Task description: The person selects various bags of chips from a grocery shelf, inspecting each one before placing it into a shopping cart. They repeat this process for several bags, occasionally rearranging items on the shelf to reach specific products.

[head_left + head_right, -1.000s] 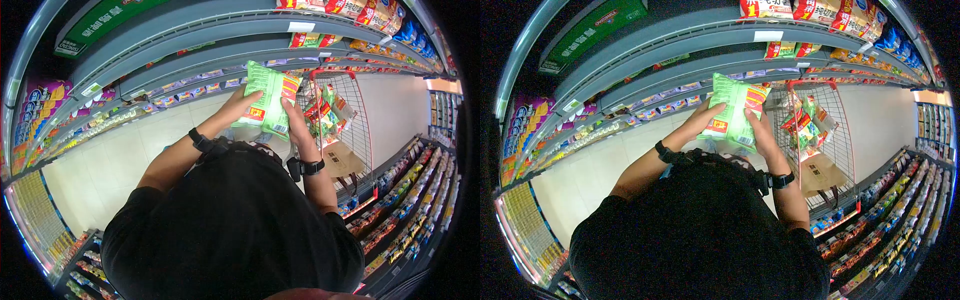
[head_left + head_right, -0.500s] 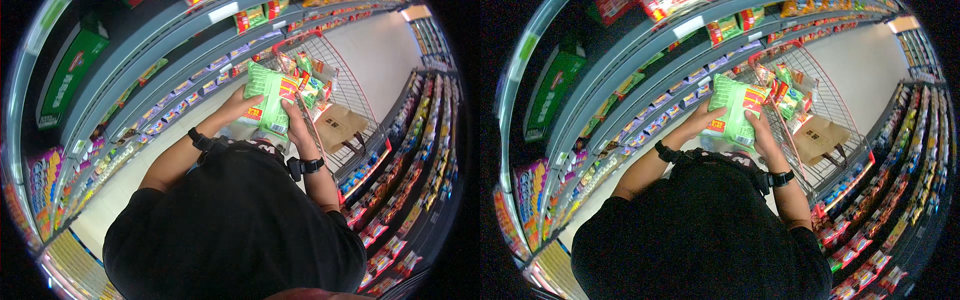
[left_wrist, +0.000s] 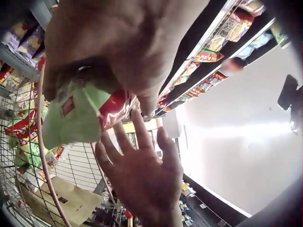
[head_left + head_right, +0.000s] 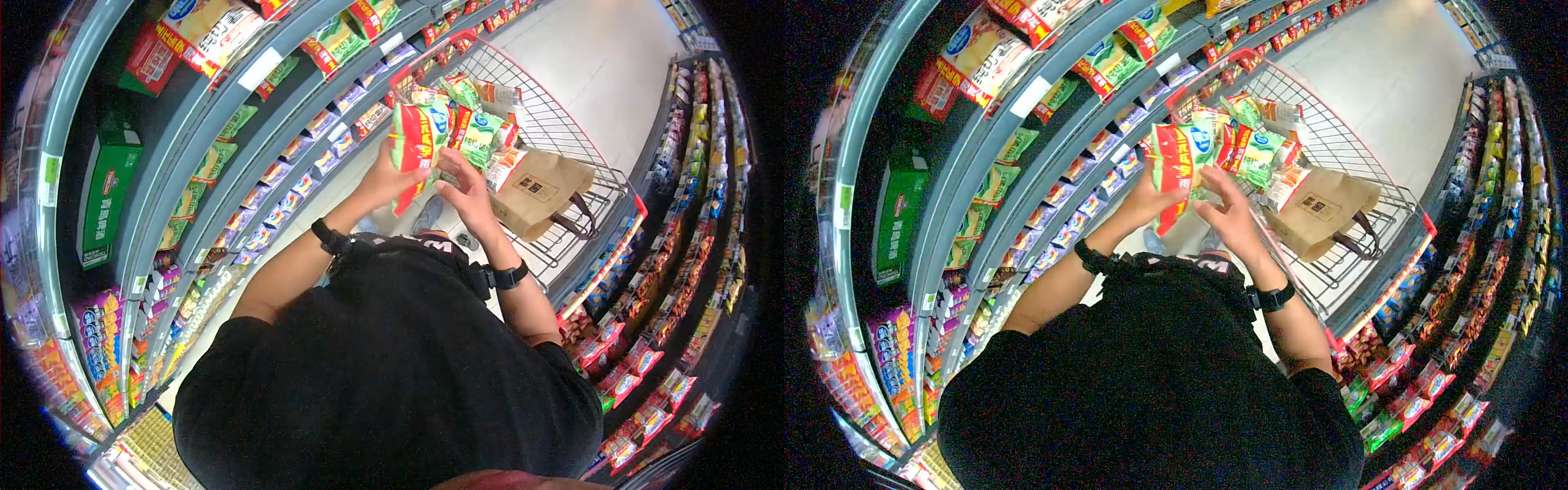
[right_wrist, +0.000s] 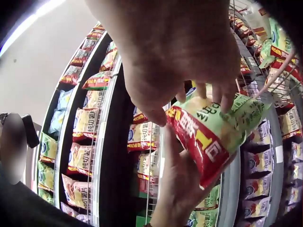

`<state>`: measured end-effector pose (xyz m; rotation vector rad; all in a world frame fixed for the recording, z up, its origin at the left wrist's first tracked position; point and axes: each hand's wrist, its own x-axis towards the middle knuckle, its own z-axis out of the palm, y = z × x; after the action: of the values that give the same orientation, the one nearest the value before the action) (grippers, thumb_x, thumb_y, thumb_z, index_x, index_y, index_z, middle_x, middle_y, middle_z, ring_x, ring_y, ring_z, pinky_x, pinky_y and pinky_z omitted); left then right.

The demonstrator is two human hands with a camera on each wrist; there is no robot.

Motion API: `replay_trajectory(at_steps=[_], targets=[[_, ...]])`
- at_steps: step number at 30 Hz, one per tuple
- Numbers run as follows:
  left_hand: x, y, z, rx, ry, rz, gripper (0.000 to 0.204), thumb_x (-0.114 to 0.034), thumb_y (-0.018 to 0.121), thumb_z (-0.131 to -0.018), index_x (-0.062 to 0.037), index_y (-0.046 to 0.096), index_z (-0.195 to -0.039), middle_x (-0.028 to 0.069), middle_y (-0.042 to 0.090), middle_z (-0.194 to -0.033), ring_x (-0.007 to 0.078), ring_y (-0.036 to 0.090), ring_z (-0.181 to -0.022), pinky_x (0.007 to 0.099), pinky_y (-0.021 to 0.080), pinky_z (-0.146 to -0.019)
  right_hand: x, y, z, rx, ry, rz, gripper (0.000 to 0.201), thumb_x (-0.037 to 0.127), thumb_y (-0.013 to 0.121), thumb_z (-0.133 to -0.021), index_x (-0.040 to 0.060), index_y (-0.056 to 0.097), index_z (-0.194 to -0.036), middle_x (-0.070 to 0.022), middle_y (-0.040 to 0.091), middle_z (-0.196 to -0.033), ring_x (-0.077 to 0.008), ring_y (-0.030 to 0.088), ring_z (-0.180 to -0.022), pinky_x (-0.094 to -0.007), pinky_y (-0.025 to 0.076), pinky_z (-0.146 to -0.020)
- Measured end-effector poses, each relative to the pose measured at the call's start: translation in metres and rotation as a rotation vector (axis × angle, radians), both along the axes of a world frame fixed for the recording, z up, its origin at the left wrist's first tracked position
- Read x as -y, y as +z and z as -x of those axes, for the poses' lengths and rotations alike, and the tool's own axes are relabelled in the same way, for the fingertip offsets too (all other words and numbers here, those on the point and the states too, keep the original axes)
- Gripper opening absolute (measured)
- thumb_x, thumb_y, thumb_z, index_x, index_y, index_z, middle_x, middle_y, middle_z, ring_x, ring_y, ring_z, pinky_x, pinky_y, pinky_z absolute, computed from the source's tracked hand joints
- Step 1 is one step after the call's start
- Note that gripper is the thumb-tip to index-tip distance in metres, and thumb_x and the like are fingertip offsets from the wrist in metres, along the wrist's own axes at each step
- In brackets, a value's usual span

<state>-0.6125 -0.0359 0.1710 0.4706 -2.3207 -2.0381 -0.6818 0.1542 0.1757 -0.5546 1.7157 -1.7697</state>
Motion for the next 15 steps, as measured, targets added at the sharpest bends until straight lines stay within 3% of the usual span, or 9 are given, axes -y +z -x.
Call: replay_trajectory(at_steps=[3, 5, 8, 9, 12, 15], targets=[[-0.012, 0.004, 0.021, 0.109, -0.003, -0.199, 0.068, -0.019, 0.073, -0.083, 0.0004, 0.036, -0.136, 0.0134, 0.06, -0.118, 0.0206, 0.061, -0.105, 0.0344, 0.05, -0.091, -0.025, -0.008, 0.022, 0.044, -0.165, -0.029, 0.062, 0.011, 0.069, -0.084, 0.0007, 0.038, -0.137, -0.0159, 0.045, -0.137, -0.023, 0.049, -0.121, -0.0359, 0.048, -0.093], [-0.029, 0.015, 0.031, 0.123, -0.074, -0.386, 0.064, -0.019, 0.07, -0.085, 0.0003, 0.036, -0.136, 0.0129, 0.059, -0.12, 0.0196, 0.06, -0.106, 0.0338, 0.051, -0.091, -0.041, -0.012, 0.039, -0.006, -0.256, -0.1, 0.06, 0.016, 0.07, -0.085, -0.0019, 0.04, -0.134, -0.0131, 0.049, -0.132, -0.0203, 0.05, -0.118, -0.0356, 0.047, -0.093], [-0.05, 0.008, 0.045, 0.219, -0.263, -0.607, 0.063, -0.02, 0.066, -0.089, 0.0011, 0.034, -0.139, 0.0133, 0.052, -0.131, 0.0177, 0.056, -0.113, 0.034, 0.047, -0.096, -0.071, -0.025, 0.056, 0.408, -0.146, 0.138, 0.061, 0.021, 0.071, -0.084, -0.0015, 0.04, -0.133, -0.0128, 0.05, -0.13, -0.0192, 0.052, -0.114, -0.0346, 0.045, -0.094], [-0.059, 0.009, 0.05, 0.175, -0.3, -0.555, 0.064, -0.02, 0.066, -0.088, 0.0008, 0.034, -0.139, 0.0134, 0.052, -0.131, 0.0179, 0.054, -0.115, 0.0348, 0.045, -0.098, -0.079, -0.022, 0.056, 0.503, -0.154, 0.171, 0.061, 0.023, 0.07, -0.084, -0.001, 0.042, -0.132, -0.0133, 0.053, -0.126, -0.0201, 0.053, -0.112, -0.034, 0.043, -0.095], [-0.074, 0.0, 0.067, 0.094, -0.304, -0.225, 0.066, -0.021, 0.068, -0.087, -0.0009, 0.034, -0.139, 0.0137, 0.051, -0.132, 0.0201, 0.049, -0.122, 0.0366, 0.04, -0.103, -0.103, -0.044, 0.073, 0.297, -0.263, 0.022, 0.06, 0.021, 0.072, -0.082, -0.0013, 0.043, -0.129, -0.013, 0.057, -0.12, -0.0201, 0.056, -0.107, -0.0339, 0.045, -0.093], [-0.08, -0.018, 0.079, 0.106, -0.239, -0.159, 0.065, -0.02, 0.068, -0.087, -0.0013, 0.034, -0.139, 0.0152, 0.052, -0.13, 0.024, 0.05, -0.121, 0.0365, 0.042, -0.101, -0.119, -0.044, 0.089, 0.108, -0.349, -0.059, 0.06, 0.015, 0.076, -0.077, -0.0018, 0.045, -0.125, -0.0125, 0.059, -0.114, -0.0203, 0.058, -0.102, -0.0331, 0.047, -0.09]])
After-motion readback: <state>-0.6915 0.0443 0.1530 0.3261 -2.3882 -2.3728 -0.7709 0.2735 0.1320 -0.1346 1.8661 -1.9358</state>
